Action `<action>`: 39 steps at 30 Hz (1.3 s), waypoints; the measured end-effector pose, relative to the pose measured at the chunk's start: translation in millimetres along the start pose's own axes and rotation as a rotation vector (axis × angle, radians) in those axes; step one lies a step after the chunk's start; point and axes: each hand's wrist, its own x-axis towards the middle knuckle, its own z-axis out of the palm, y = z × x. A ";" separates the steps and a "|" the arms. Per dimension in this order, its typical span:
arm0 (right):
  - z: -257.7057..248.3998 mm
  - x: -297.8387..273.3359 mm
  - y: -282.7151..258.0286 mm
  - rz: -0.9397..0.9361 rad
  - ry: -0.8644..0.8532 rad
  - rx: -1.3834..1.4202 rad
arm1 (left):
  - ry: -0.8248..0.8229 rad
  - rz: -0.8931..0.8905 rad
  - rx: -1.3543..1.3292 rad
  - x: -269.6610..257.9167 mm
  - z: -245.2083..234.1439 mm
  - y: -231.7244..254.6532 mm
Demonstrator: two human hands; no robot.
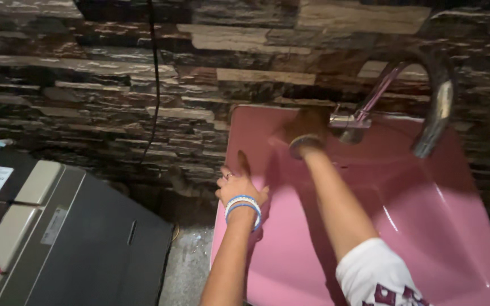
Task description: The person cleans a pink sink by hand with a green scrubbing pad, wiping the basin, the drain, and the faucet area.
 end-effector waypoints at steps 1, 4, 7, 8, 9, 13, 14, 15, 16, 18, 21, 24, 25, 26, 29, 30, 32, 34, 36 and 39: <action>-3.8 -5.9 -9.0 -0.019 -0.012 0.008 | -0.002 -0.010 0.014 1.1 0.1 0.8; -14.0 -40.6 -44.7 -0.133 0.103 0.066 | 0.002 -0.018 0.037 2.3 4.5 0.1; -32.3 -66.7 -49.3 -0.264 0.060 0.201 | 0.026 -0.009 0.041 5.1 4.9 0.1; -36.8 -80.8 -43.3 -0.388 0.206 0.182 | 0.025 -0.014 0.036 3.0 6.4 -1.3; -41.0 -88.7 -35.9 -0.511 0.353 0.161 | 0.025 -0.010 0.040 1.2 8.0 -2.1; -51.9 -94.7 5.1 -0.425 0.231 0.272 | 0.043 -0.018 0.037 3.9 10.7 -1.7; -53.5 -86.7 14.0 -0.267 0.192 0.177 | 0.052 -0.021 0.030 6.0 10.2 -1.1; -53.4 -78.9 17.7 -0.109 0.152 0.082 | 0.055 -0.022 0.034 5.7 10.0 -1.9; -51.7 -72.8 18.4 -0.111 0.154 0.082 | 0.047 -0.023 0.024 4.1 10.2 -1.4; -41.3 -61.9 19.6 0.043 -0.134 0.040 | 0.038 -0.027 0.015 2.4 9.4 -1.0; -2.5 -32.0 20.7 0.033 0.007 0.047 | 0.049 -0.017 0.017 1.5 6.7 -1.6; 29.2 -6.1 29.5 -0.187 0.083 0.068 | 0.013 -0.020 0.023 2.0 5.1 0.1; 30.3 -6.4 28.0 -0.185 0.082 0.067 | 0.017 -0.020 0.028 2.9 4.9 -0.2; 25.9 -9.5 21.5 -0.222 0.099 0.022 | 0.018 -0.020 0.033 2.9 6.0 -0.2; -11.8 -29.3 -10.9 -0.287 -0.029 0.039 | 0.041 -0.010 0.028 3.1 9.2 -1.6; -24.8 -40.4 -23.7 -0.317 -0.169 0.107 | 0.043 -0.010 0.026 3.4 9.5 -1.6; -42.2 -73.3 -45.6 -0.421 0.029 0.081 | 0.044 -0.010 0.019 3.9 9.6 -1.6; -52.7 -98.1 -49.9 -0.525 0.225 0.054 | 0.049 -0.009 0.009 3.8 10.0 -1.8; -58.8 -117.1 -33.9 -0.565 0.171 0.281 | 0.054 -0.008 -0.002 3.2 10.2 -2.5; -55.8 -126.7 -4.0 -0.521 0.251 0.006 | 0.061 -0.008 0.012 3.7 8.9 -2.0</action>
